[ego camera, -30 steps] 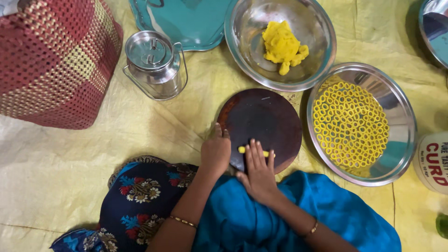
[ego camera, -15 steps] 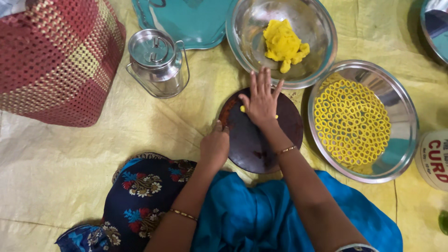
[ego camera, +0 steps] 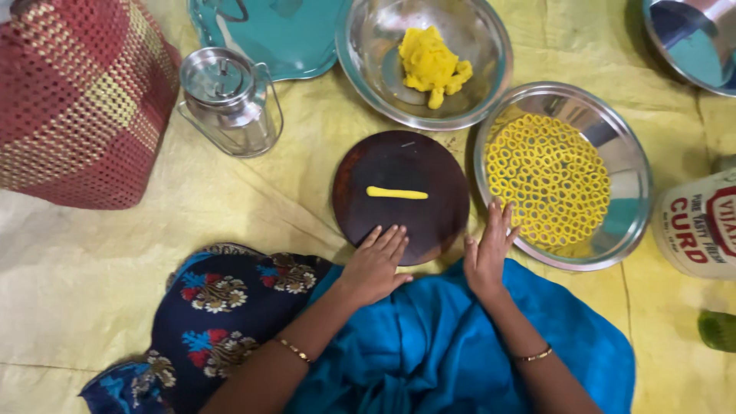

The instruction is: The person rolls yellow dough into thin ropes on a wooden board, then joins the ends to form small rings. The rings are placed into a large metal tray. The person occasionally reaches for more dough from a bowl and uses a small metal container to apply oil to the hands.

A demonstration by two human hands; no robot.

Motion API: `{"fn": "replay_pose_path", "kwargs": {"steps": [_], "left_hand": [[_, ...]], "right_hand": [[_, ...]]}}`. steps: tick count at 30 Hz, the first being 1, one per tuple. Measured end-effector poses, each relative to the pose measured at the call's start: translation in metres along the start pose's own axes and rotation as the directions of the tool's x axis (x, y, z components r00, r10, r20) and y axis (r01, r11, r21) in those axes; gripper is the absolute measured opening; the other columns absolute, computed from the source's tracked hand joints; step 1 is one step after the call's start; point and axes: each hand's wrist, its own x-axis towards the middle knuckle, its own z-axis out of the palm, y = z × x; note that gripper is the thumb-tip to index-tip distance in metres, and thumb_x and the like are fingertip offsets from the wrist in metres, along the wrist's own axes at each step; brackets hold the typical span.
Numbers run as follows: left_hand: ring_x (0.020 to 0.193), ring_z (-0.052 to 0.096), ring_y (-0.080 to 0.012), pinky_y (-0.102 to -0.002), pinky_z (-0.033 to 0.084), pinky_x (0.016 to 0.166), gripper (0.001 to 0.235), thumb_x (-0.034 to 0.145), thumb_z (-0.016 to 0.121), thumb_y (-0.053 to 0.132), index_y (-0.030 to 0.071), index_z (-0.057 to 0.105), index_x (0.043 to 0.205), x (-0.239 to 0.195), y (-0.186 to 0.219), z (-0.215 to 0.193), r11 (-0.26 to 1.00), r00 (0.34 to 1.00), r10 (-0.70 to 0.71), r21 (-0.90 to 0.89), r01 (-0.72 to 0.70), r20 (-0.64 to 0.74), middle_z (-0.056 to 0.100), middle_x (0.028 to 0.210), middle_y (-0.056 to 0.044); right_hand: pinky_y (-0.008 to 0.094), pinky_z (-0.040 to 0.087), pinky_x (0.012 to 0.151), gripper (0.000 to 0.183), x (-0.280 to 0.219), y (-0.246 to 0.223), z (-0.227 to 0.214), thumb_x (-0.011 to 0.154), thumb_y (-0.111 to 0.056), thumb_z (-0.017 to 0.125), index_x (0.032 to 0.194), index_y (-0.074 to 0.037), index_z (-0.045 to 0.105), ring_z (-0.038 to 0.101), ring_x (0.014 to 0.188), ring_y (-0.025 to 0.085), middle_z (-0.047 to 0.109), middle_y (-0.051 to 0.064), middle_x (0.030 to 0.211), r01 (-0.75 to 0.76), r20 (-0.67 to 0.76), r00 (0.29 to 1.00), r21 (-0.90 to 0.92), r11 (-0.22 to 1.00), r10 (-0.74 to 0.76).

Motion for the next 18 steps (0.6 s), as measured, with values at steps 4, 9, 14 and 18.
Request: {"fn": "replay_pose_path", "kwargs": {"steps": [4, 9, 14, 18], "left_hand": [[0.151, 0.029, -0.0288, -0.051, 0.017, 0.124, 0.081, 0.094, 0.057, 0.056, -0.002, 0.045, 0.149, 0.000, 0.006, -0.001, 0.996, 0.996, 0.084, -0.011, -0.084, 0.010, 0.036, 0.161, -0.017], [0.153, 0.030, -0.0305, -0.053, 0.019, 0.124, 0.085, 0.093, 0.058, 0.056, -0.003, 0.041, 0.152, 0.025, 0.007, -0.015, 0.997, 0.981, 0.034, 0.075, -0.020, -0.189, 0.037, 0.162, -0.019], [0.153, 0.027, -0.0354, -0.056, 0.020, 0.122, 0.085, 0.096, 0.057, 0.056, -0.003, 0.037, 0.153, 0.067, -0.037, -0.033, 0.976, 0.920, -0.115, 0.132, 0.176, -0.374, 0.034, 0.162, -0.023], [0.153, 0.028, -0.0353, -0.056, 0.021, 0.122, 0.085, 0.097, 0.056, 0.056, -0.005, 0.037, 0.152, 0.114, -0.073, -0.025, 0.942, 0.861, -0.236, 0.110, 0.316, -0.450, 0.034, 0.161, -0.024]], "right_hand": [[0.068, 0.000, 0.124, 0.069, -0.010, 0.013, 0.008, 0.106, -0.032, 0.046, 0.164, -0.003, 0.023, 0.011, 0.162, 0.039, 0.027, 0.017, 0.170, -0.101, 0.019, 0.995, -0.042, 0.994, 0.102], [0.071, 0.003, 0.120, 0.069, -0.005, -0.002, 0.046, 0.101, -0.034, 0.055, 0.158, -0.005, 0.032, 0.015, 0.158, 0.038, 0.029, 0.019, 0.167, -0.053, 0.103, 0.992, -0.132, 0.990, 0.067], [0.073, 0.006, 0.119, 0.066, -0.001, -0.004, 0.061, 0.102, -0.035, 0.055, 0.157, -0.005, 0.034, 0.017, 0.158, 0.038, 0.029, 0.019, 0.166, -0.008, 0.080, 0.997, -0.171, 0.985, 0.022], [0.073, 0.005, 0.118, 0.066, 0.000, -0.004, 0.069, 0.101, -0.035, 0.055, 0.157, -0.006, 0.036, 0.021, 0.157, 0.036, 0.030, 0.020, 0.165, -0.030, 0.082, 0.996, -0.172, 0.985, 0.045]]}}
